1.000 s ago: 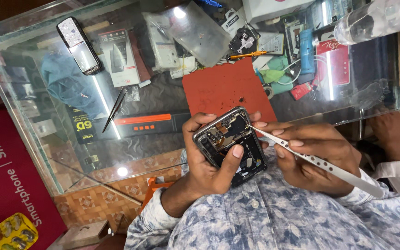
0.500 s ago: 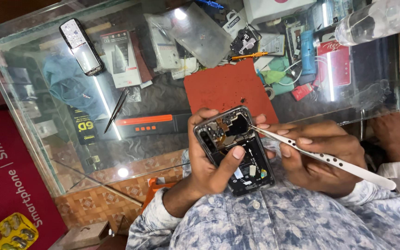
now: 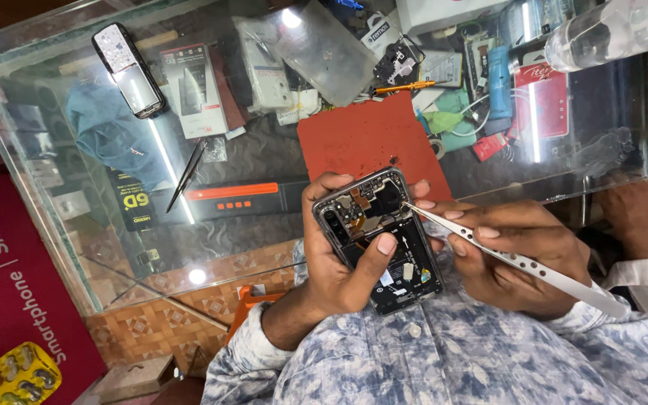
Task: The person disassembles a smartphone by removing screws and prying open the casing. They use tweezers to lift and remove internal components, including a metal bracket and ribbon cables, while working at a cluttered repair bench.
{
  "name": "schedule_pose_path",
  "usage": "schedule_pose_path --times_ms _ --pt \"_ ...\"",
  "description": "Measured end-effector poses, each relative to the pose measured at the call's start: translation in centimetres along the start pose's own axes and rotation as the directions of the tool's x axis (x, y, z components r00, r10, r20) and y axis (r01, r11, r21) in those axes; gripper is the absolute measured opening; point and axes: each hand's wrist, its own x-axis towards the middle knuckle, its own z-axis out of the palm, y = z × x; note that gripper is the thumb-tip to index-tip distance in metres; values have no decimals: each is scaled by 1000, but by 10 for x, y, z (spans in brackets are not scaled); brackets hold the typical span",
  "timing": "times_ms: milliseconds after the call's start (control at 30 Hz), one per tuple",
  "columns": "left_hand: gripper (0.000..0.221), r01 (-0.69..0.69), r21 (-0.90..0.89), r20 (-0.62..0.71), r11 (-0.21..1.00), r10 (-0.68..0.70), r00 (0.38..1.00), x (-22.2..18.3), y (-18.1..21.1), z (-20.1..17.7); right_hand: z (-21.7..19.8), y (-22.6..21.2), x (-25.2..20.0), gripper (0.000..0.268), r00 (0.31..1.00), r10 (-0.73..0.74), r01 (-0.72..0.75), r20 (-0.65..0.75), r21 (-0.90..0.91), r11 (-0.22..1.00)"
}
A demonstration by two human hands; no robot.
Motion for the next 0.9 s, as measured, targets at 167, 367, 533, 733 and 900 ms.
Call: schedule_pose_path --times_ms 167,367,533,733,900 --pt "54 16 19 -27 1000 -15 1000 1 0 1 1 -5 10 38 999 -18 20 38 -64 998" --pt "58 7 32 -31 999 -6 1000 2 0 -1 2 -1 16 42 990 -95 110 106 -143 984" --pt "62 41 -47 -56 998 -44 997 2 1 0 -3 1 11 42 986 -89 108 138 -139 984" --pt "50 -35 91 -54 995 40 998 -3 -4 6 -6 -1 8 38 993 -12 20 118 -67 998" --pt "50 -77 131 -54 988 85 995 -4 -10 10 -4 2 6 37 996 -2 12 90 -108 994"
